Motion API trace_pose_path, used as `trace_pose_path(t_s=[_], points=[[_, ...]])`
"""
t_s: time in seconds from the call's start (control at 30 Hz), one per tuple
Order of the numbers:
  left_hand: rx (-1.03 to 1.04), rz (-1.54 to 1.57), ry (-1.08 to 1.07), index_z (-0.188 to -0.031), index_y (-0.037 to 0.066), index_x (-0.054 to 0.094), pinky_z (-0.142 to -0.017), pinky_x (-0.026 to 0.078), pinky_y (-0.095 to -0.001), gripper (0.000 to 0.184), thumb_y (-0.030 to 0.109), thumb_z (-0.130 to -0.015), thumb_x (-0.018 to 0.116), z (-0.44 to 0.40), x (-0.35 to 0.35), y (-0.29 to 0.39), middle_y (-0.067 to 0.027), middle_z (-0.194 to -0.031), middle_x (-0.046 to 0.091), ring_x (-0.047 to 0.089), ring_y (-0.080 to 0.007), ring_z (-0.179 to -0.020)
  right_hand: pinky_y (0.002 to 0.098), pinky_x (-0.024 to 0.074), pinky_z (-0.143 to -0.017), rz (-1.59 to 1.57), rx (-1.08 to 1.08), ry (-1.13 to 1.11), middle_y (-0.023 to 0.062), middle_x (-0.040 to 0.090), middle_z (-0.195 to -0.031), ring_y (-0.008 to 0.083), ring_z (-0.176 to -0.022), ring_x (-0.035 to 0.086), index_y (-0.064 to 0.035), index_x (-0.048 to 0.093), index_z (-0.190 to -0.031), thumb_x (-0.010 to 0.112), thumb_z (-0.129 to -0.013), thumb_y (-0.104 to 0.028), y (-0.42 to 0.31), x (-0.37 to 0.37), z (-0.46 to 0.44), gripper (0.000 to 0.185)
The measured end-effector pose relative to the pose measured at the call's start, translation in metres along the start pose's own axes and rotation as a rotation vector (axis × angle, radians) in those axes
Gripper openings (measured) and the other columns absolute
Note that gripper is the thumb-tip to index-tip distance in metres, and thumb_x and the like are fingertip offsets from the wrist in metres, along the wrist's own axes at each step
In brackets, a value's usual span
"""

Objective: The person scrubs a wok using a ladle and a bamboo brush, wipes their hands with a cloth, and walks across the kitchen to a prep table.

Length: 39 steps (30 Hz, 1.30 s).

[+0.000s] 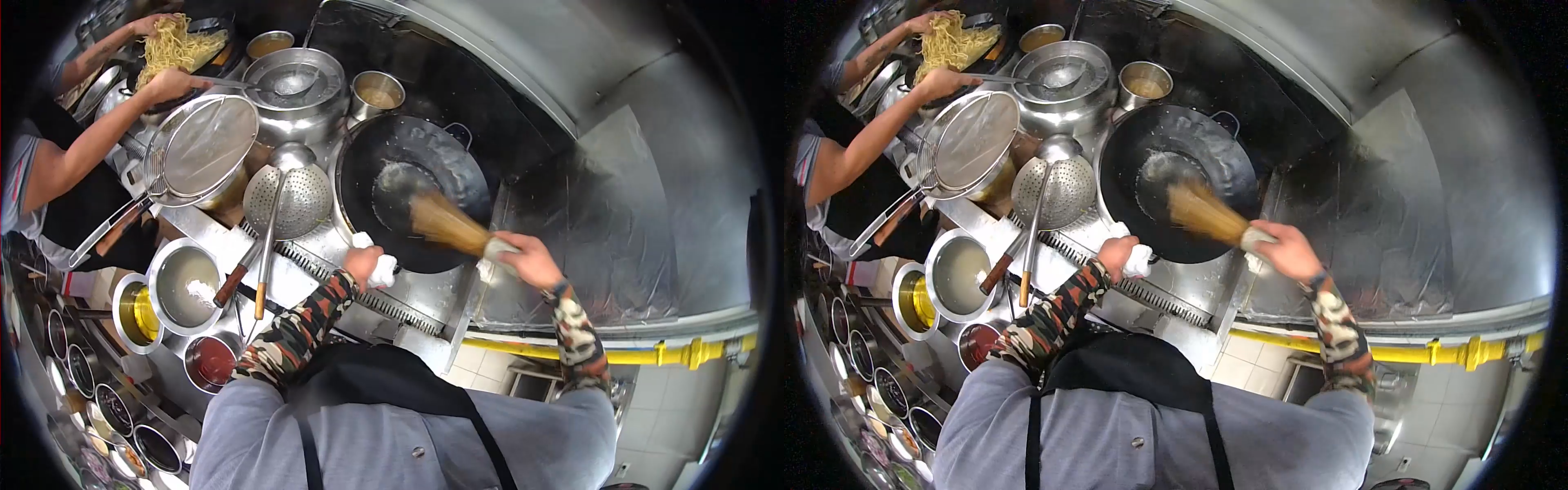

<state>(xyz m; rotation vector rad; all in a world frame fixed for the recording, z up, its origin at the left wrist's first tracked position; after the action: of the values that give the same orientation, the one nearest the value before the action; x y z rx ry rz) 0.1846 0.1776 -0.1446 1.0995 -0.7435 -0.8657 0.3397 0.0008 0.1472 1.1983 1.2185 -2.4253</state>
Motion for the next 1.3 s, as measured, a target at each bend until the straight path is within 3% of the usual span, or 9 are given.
trace_pose_path(t_s=[0.17,0.23,0.33,0.53,0.73,0.93,1.0,1.2,1.3], points=[[-0.130,0.098,0.161,-0.080,-0.001,0.064,-0.058,0.050,-0.0393,0.022,0.018,-0.083,0.053,0.003,-0.002,-0.015,-0.0165,-0.075,0.065,0.066,-0.0267,-0.066,0.0322,0.0490,-0.041,0.317,0.059,-0.274,0.0129,0.064,-0.062,0.0217,-0.044,0.060,-0.0061,0.069,-0.099,0.059,-0.079,-0.021,-0.012,0.080,-0.171,0.027],[-0.379,0.318,0.208,-0.081,0.000,0.065,-0.059,0.050,-0.0386,0.022,0.018,-0.084,0.052,0.033,0.004,0.016,-0.0159,-0.075,0.065,0.066,-0.0267,-0.067,0.0315,0.0452,-0.037,0.013,0.045,0.135,0.0060,0.063,-0.064,0.0151,-0.044,0.057,-0.0066,0.065,-0.113,0.066,-0.077,-0.022,-0.007,0.067,-0.229,0.039],[-0.290,0.007,0.101,-0.084,0.002,0.066,-0.061,0.051,-0.0398,0.019,0.016,-0.084,0.053,0.028,0.004,0.021,-0.0172,-0.077,0.066,0.067,-0.0292,-0.070,0.0298,0.0444,-0.036,-0.169,-0.034,0.018,0.0051,0.062,-0.066,0.0133,-0.044,0.054,-0.0090,0.060,-0.124,0.069,-0.075,-0.021,0.002,0.110,-0.194,0.052],[-0.172,0.258,0.185,-0.075,-0.009,0.062,-0.053,0.052,-0.0420,0.027,0.018,-0.076,0.060,0.029,0.000,0.033,-0.0181,-0.074,0.065,0.066,-0.0299,-0.061,0.0335,0.0485,-0.092,0.333,0.024,-0.274,0.0160,0.069,-0.103,0.0238,-0.092,0.067,-0.0141,0.064,-0.121,0.067,-0.073,-0.020,0.023,0.072,-0.090,0.049],[0.307,-0.850,-0.083,-0.087,0.008,0.067,-0.068,0.053,-0.0431,0.017,0.019,-0.075,0.065,0.045,0.016,0.098,-0.0206,-0.081,0.067,0.068,-0.0344,-0.075,0.0371,0.0522,-0.063,0.190,-0.234,0.405,0.0170,0.067,-0.072,0.0257,-0.066,0.067,-0.0074,0.069,-0.106,0.069,-0.070,-0.024,-0.029,0.057,-0.242,0.039],[0.014,-0.076,0.069,-0.085,0.009,0.066,-0.068,0.052,-0.0434,0.031,0.018,-0.059,0.080,-0.005,0.001,-0.021,-0.0165,-0.079,0.067,0.067,-0.0345,-0.076,0.0374,0.0522,-0.079,0.285,-0.148,-0.198,0.0196,0.069,-0.095,0.0290,-0.085,0.068,-0.0145,0.067,-0.115,0.065,-0.072,-0.028,-0.024,0.099,-0.109,0.045],[0.296,-0.859,-0.047,-0.087,0.009,0.065,-0.069,0.052,-0.0433,0.036,0.020,-0.057,0.082,0.033,0.014,0.076,-0.0170,-0.080,0.067,0.067,-0.0344,-0.076,0.0381,0.0525,-0.077,0.393,-0.238,-0.209,0.0190,0.069,-0.092,0.0286,-0.081,0.068,-0.0150,0.068,-0.114,0.063,-0.072,-0.027,-0.032,0.089,-0.121,0.044],[0.227,-0.858,-0.041,-0.086,0.009,0.064,-0.068,0.052,-0.0419,0.039,0.018,-0.055,0.084,0.042,0.010,0.099,-0.0166,-0.082,0.067,0.067,-0.0342,-0.079,0.0392,0.0544,-0.077,0.189,-0.010,0.220,0.0186,0.069,-0.092,0.0327,-0.087,0.068,-0.0140,0.067,-0.114,0.067,-0.072,-0.029,-0.002,0.081,-0.236,0.045],[0.268,-0.854,-0.066,-0.086,0.008,0.064,-0.067,0.052,-0.0416,0.036,0.016,-0.057,0.082,0.040,0.012,0.090,-0.0165,-0.081,0.067,0.067,-0.0341,-0.078,0.0385,0.0517,-0.084,0.321,-0.086,-0.076,0.0189,0.069,-0.099,0.0329,-0.091,0.067,-0.0154,0.064,-0.120,0.070,-0.068,-0.027,-0.015,0.095,-0.160,0.054]])
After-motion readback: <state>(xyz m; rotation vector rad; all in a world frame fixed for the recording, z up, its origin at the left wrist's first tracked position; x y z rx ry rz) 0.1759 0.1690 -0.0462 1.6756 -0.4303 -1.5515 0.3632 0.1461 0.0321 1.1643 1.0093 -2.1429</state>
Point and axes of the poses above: each hand's wrist, its own z-axis away from the middle knuckle, its own x-axis out of the palm, y = z × x, the point moved 10 cm from there along -z, towards the middle knuckle
